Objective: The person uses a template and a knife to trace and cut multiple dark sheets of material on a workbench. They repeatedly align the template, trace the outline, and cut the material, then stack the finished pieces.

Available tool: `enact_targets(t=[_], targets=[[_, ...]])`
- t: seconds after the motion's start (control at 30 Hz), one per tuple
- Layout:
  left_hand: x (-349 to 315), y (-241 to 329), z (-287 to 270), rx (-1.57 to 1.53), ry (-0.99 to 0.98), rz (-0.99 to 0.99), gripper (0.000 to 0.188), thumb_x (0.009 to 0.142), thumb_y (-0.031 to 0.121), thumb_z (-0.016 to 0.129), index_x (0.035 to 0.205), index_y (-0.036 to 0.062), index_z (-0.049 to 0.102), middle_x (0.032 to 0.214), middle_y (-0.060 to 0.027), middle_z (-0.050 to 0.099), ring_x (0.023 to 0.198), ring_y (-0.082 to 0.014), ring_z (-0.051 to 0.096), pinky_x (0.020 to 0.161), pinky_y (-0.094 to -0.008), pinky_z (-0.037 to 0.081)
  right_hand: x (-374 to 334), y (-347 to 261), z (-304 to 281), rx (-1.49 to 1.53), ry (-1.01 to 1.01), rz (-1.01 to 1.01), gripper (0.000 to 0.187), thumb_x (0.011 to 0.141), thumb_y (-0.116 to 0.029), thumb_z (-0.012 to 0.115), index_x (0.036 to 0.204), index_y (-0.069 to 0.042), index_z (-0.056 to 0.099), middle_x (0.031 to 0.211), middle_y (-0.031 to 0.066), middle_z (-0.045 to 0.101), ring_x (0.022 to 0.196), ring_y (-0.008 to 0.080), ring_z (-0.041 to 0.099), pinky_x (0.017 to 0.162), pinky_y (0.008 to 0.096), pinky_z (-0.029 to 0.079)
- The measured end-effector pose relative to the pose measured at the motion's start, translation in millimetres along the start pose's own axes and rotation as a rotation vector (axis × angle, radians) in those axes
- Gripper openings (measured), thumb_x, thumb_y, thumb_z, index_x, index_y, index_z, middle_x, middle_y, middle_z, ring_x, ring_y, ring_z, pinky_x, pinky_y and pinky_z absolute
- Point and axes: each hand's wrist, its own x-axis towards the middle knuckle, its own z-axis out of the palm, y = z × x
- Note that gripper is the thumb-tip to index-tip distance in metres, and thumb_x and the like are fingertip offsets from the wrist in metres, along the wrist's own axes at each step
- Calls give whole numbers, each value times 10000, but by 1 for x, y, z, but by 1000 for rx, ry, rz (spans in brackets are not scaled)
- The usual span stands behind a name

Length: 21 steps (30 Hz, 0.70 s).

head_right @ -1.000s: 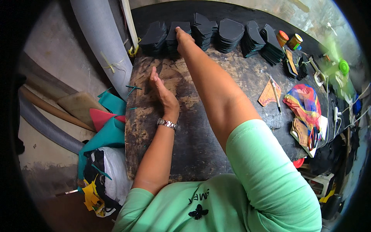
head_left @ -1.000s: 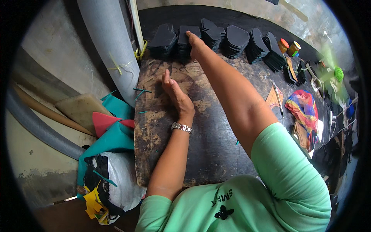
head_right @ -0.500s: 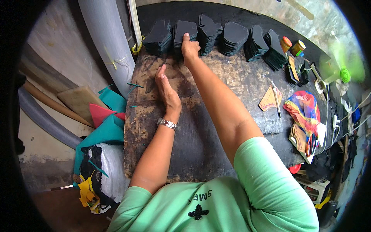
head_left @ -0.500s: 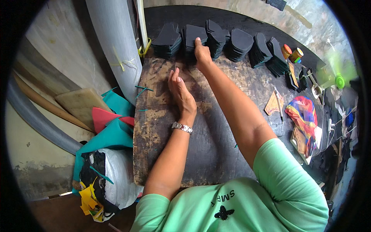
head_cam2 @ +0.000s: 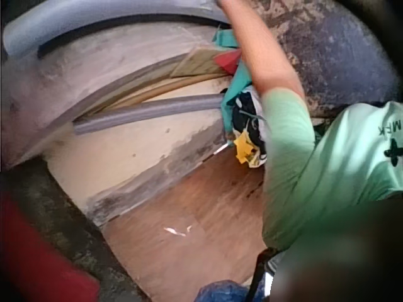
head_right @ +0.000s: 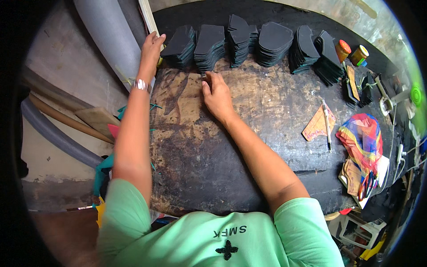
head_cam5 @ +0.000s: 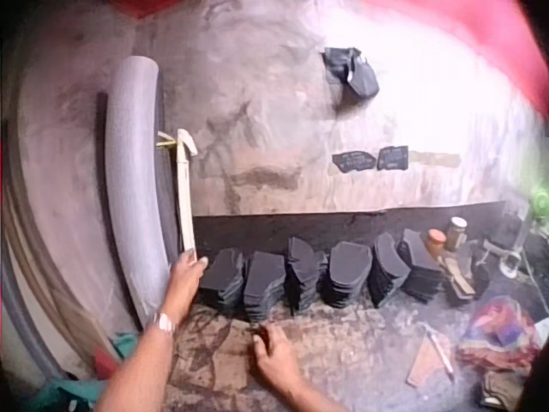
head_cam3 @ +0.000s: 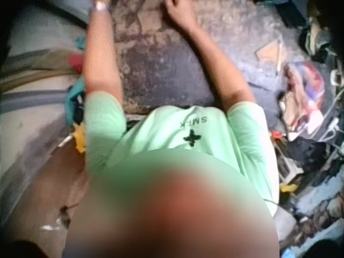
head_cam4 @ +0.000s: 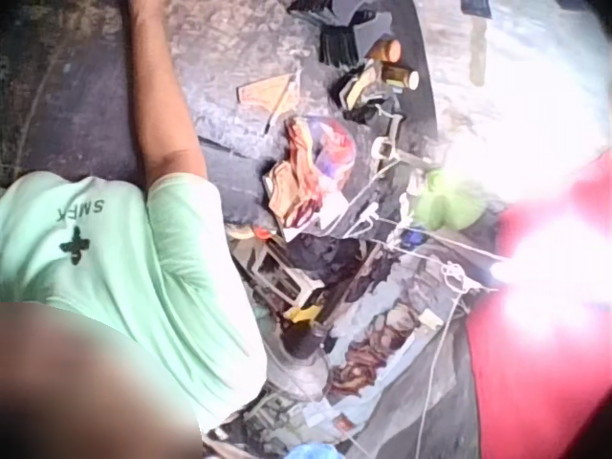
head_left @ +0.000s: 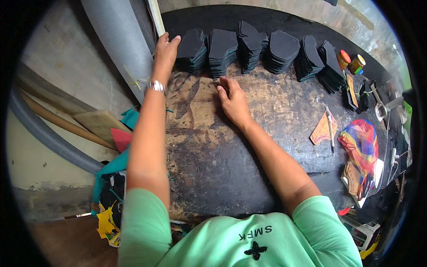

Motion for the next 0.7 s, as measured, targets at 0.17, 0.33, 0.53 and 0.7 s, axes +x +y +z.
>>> enact_targets(t=[0.17,0.33,0.53,0.7], targets=[[53,-30,-1,-51,-574,-628,731,812,481,738,1303,-28,553,1359,-155,555,1267,-272,490,1033,-410,399,-2,-5,-2,71,11,-55,235,935,-103,546,1121,31,594,1074,217,628,1008,391,617,895,412,479],[50,-38,-2,-157,-555,-755,833,642,485,878,1285,41,588,1364,-148,553,1254,-301,490,1049,-509,355,-1,-5,-4,100,-40,-18,203,933,-105,544,1079,24,604,1051,211,632,981,395,616,873,418,478],[47,-36,6,-211,-524,-770,740,671,448,865,1242,51,614,1293,-138,603,1232,-299,513,1027,-506,361,-2,-10,-6,122,-55,-12,193,930,-98,552,1072,21,605,1044,208,630,978,391,611,860,426,478],[40,-31,13,-308,-558,-719,675,686,377,866,1224,50,623,1257,-129,632,1168,-293,573,1013,-500,414,-1,-7,-2,83,-24,-76,162,914,-84,561,1028,21,607,1001,217,623,954,399,603,853,439,476]])
